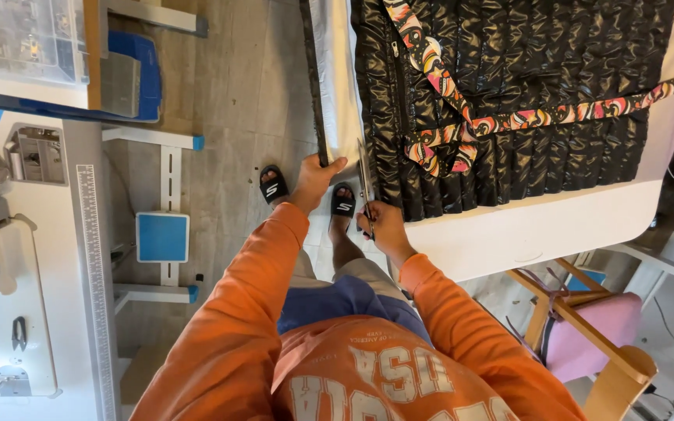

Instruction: The person cuts fabric pieces using scissors and then selects specific hardware components from a storage organizer in a workshop.

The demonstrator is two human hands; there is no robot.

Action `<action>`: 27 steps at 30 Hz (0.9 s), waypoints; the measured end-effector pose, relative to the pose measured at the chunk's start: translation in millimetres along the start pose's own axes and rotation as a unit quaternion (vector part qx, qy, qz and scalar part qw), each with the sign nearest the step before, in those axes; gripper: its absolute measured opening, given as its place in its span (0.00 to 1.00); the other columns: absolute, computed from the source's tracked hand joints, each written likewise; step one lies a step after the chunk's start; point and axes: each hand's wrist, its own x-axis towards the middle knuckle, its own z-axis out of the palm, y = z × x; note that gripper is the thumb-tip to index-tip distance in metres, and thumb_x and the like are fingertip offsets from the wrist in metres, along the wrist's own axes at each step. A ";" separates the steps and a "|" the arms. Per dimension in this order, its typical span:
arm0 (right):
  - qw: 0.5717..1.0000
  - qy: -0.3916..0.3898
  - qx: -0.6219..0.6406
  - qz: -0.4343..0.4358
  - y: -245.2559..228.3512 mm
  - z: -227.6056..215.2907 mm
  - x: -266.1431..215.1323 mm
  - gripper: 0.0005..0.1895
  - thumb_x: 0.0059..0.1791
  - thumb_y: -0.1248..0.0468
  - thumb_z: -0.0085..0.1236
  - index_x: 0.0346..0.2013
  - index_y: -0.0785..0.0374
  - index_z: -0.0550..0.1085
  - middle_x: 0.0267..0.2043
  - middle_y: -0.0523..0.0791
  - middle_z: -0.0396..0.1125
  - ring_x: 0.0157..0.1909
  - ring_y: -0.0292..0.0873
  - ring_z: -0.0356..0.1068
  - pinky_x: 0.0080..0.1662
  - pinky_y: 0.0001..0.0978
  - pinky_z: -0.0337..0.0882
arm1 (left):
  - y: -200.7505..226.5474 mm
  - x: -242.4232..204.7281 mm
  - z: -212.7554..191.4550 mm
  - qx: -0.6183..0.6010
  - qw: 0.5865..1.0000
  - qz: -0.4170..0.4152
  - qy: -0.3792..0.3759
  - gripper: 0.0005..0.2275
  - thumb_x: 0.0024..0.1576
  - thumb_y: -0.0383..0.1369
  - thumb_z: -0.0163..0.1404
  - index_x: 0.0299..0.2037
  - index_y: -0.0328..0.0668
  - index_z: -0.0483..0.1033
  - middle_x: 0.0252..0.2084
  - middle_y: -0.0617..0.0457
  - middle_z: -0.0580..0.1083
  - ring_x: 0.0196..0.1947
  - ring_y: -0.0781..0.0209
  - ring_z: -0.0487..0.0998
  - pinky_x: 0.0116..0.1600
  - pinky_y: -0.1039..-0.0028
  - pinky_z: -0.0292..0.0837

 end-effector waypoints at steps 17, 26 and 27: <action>0.996 0.002 -0.076 -0.040 19.6 -1.4 31.6 0.10 0.46 0.65 0.64 0.26 0.72 0.76 0.13 0.50 0.65 0.17 0.39 0.66 0.23 0.31 0.66 | -32.4 24.2 -4.7 0.010 1.000 0.027 0.006 0.21 0.48 0.38 0.67 0.15 0.50 0.63 0.12 0.63 0.61 0.14 0.71 0.61 0.22 0.79 0.56; 0.995 -0.002 -0.096 -0.032 -20.3 2.3 38.2 0.10 0.46 0.65 0.64 0.25 0.69 0.76 0.13 0.50 0.67 0.16 0.39 0.67 0.24 0.29 0.67 | -33.3 31.6 -1.7 0.014 1.000 0.026 0.003 0.21 0.49 0.39 0.67 0.15 0.49 0.63 0.12 0.62 0.61 0.13 0.69 0.60 0.21 0.78 0.56; 0.996 0.000 -0.087 -0.023 -24.4 3.4 36.1 0.09 0.46 0.66 0.64 0.25 0.69 0.76 0.13 0.48 0.67 0.16 0.38 0.66 0.25 0.27 0.67 | -36.3 31.7 -1.3 0.016 1.000 0.025 0.006 0.21 0.49 0.39 0.67 0.15 0.49 0.63 0.12 0.62 0.60 0.13 0.69 0.60 0.21 0.78 0.55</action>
